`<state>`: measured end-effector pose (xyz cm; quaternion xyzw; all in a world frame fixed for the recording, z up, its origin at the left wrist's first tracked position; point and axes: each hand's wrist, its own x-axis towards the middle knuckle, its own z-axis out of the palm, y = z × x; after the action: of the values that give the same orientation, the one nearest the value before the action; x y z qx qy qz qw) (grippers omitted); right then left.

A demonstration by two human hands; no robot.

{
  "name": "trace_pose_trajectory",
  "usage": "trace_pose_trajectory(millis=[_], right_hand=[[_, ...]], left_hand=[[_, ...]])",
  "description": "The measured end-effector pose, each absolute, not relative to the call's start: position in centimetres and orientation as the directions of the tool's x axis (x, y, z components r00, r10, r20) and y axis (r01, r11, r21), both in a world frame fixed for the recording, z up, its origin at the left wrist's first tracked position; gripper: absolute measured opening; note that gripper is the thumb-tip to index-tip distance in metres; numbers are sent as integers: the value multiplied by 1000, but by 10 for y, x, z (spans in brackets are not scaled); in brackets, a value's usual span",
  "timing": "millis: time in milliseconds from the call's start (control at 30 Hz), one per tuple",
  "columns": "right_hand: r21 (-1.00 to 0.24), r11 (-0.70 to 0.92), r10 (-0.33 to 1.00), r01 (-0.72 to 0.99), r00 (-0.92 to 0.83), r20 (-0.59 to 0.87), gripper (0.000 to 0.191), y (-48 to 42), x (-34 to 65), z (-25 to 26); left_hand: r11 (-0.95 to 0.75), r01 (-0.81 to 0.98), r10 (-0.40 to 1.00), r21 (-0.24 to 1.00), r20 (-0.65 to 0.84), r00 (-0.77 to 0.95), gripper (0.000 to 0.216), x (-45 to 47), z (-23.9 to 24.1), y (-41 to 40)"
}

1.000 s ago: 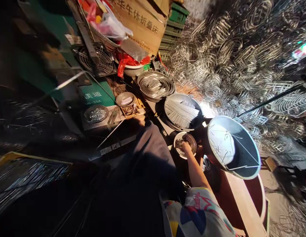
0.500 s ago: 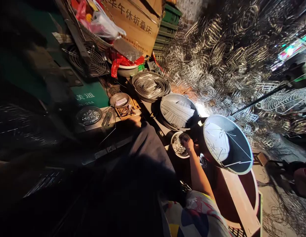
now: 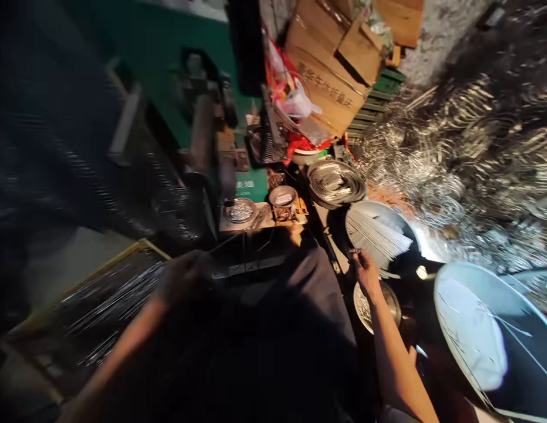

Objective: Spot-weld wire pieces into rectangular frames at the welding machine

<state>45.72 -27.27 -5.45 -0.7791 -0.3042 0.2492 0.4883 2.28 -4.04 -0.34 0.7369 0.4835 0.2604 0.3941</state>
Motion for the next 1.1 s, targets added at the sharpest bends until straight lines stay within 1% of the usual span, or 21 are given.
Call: trace_pose_trajectory(millis=[67, 133, 233, 300, 400, 433, 500, 567, 633, 700, 767, 900, 1000, 1100], right_hand=[[-934, -264, 815, 239, 573, -84, 54, -235, 433, -38], [-959, -202, 891, 198, 444, -96, 57, -196, 398, -24], [-980, -134, 954, 150, 289, -86, 46, -146, 344, -16], [-979, -110, 968, 172, 240, -66, 42, -123, 316, -20], [-963, -93, 962, 255, 273, -21, 40, -104, 293, -33], [-963, -99, 958, 252, 287, -23, 39, -100, 289, -39], [-980, -134, 951, 149, 297, -85, 40, -94, 281, -48], [-981, -188, 941, -38, 279, -191, 46, -88, 272, -55], [-953, -229, 928, -197, 251, -275, 50, -81, 261, -59], [-928, -250, 914, -276, 249, -320, 49, -74, 248, -59], [-917, -262, 901, -300, 264, -343, 48, -66, 235, -57], [-903, -231, 897, -361, 281, -342, 46, -54, 212, -46], [-907, -154, 908, -393, 305, -286, 43, -49, 199, -39], [-923, -100, 913, -372, 335, -234, 41, -48, 191, -35]], left_hand=[[-299, 543, 898, 785, 39, 439, 31, 21, -4, -32], [-354, 598, 877, 719, 34, 479, 32, 33, -8, -22], [-358, 671, 879, 649, -10, 478, 30, 56, -16, -8], [-353, 683, 882, 639, -18, 472, 30, 65, -22, -4], [-358, 686, 882, 633, -12, 471, 31, 58, -27, -6], [-358, 685, 884, 635, -6, 468, 32, 52, -29, -8], [-359, 679, 889, 640, 11, 459, 33, 38, -31, -15], [-366, 648, 892, 669, 53, 449, 35, 25, -34, -24], [-373, 591, 897, 715, 114, 427, 36, 15, -35, -35], [-369, 534, 907, 761, 169, 386, 37, 10, -35, -46], [-360, 500, 918, 788, 203, 341, 36, 10, -33, -57], [-357, 482, 929, 800, 253, 268, 33, 15, -32, -70], [-350, 476, 936, 807, 283, 208, 33, 18, -35, -74], [-342, 469, 940, 814, 297, 168, 33, 19, -38, -77]])
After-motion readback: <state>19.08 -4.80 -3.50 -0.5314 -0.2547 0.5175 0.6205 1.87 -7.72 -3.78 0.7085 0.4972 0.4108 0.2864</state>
